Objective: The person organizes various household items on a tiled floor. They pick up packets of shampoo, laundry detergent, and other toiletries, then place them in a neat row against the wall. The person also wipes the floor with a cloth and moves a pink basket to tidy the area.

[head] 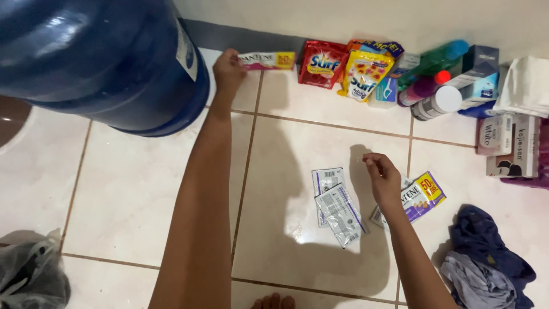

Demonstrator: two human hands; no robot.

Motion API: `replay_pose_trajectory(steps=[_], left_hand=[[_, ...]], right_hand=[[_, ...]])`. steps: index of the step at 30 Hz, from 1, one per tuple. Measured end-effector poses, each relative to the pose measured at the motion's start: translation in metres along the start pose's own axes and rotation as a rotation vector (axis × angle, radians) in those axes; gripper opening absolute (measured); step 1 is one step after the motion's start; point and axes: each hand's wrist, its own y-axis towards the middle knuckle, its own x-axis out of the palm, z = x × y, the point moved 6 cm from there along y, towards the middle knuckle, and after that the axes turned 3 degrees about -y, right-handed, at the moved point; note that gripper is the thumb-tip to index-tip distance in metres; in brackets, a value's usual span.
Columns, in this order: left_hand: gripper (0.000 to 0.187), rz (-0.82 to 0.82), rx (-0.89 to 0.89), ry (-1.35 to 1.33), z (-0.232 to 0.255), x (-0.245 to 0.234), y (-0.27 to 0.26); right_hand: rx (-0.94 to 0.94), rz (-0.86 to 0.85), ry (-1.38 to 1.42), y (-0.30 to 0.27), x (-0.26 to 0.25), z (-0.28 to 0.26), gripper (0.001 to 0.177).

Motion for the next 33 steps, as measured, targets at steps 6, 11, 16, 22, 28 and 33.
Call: replay_pose_trajectory(steps=[6,11,16,22,28,33], left_hand=[[0.012,-0.011,0.022,-0.032,-0.018,0.003,0.018],[0.007,-0.027,0.034,-0.054,-0.009,0.02,0.021],[0.009,0.049,0.096,-0.003,-0.003,0.024,0.015],[0.044,0.196,0.254,0.229,0.009,0.013,-0.012],[0.025,0.134,0.01,0.173,0.023,0.026,-0.072],[0.028,0.022,-0.04,0.066,0.057,0.063,-0.129]], right_hand=[[-0.003,0.003,-0.105,-0.001,0.014,-0.011,0.02],[0.001,-0.006,-0.112,-0.001,0.025,-0.017,0.02],[-0.017,-0.024,-0.094,-0.004,0.031,-0.02,0.02],[-0.263,-0.017,-0.292,-0.034,0.037,-0.04,0.023],[-0.316,0.137,-0.536,-0.07,0.018,-0.023,0.037],[-0.072,0.437,-0.637,-0.08,-0.054,0.021,0.047]])
